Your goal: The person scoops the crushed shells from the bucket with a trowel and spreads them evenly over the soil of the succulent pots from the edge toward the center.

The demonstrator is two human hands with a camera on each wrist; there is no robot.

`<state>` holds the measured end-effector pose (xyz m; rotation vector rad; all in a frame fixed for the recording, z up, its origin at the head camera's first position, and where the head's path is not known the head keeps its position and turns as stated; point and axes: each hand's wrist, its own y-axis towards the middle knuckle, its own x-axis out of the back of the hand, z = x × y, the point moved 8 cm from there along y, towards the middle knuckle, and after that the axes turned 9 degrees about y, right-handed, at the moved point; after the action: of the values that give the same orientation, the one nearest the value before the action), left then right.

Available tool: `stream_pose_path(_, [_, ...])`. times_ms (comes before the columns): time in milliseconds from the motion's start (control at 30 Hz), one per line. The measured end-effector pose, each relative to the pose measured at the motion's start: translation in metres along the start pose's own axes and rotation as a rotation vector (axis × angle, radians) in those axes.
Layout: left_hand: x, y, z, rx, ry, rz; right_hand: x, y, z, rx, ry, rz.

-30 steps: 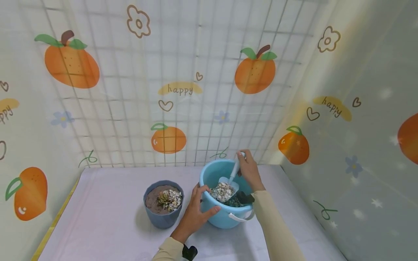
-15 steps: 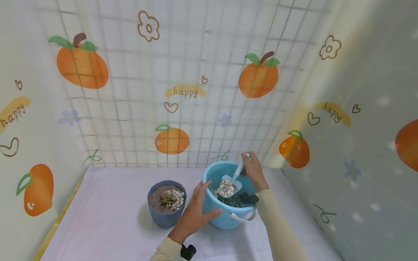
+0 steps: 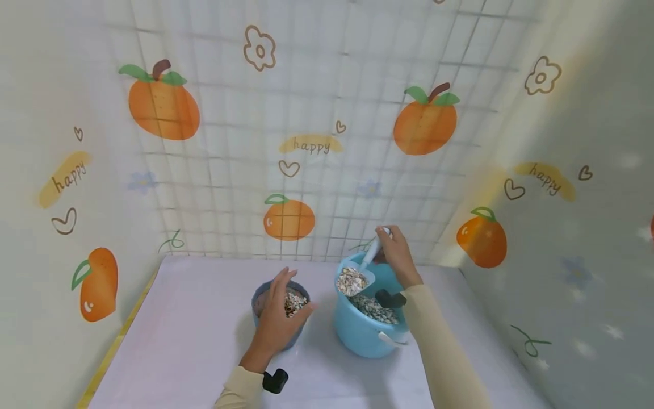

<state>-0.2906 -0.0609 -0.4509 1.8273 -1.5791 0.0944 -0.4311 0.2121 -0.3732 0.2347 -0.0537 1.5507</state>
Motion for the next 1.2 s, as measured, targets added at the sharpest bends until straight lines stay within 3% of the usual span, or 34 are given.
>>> stream_pose_path(167, [0.011, -0.003, 0.029, 0.104, 0.002, -0.001, -0.018, 0.003, -0.010, -0.048, 0.031, 0.034])
stream_pose_path(433, [0.010, -0.016, 0.063, 0.195, 0.004, 0.039, -0.054, 0.005, -0.032, -0.096, 0.087, 0.097])
stream_pose_path(800, [-0.002, -0.026, 0.094, 0.207, -0.037, 0.152, -0.091, 0.006, -0.046, -0.131, 0.183, 0.179])
stream_pose_path(1033, [0.004, -0.022, 0.099, 0.149, -0.034, 0.159, -0.116, 0.009, -0.034, -0.086, 0.208, 0.266])
stream_pose_path(1200, [0.013, -0.023, 0.107, 0.152, -0.037, 0.140, -0.133, 0.012, -0.027, -0.060, 0.198, 0.299])
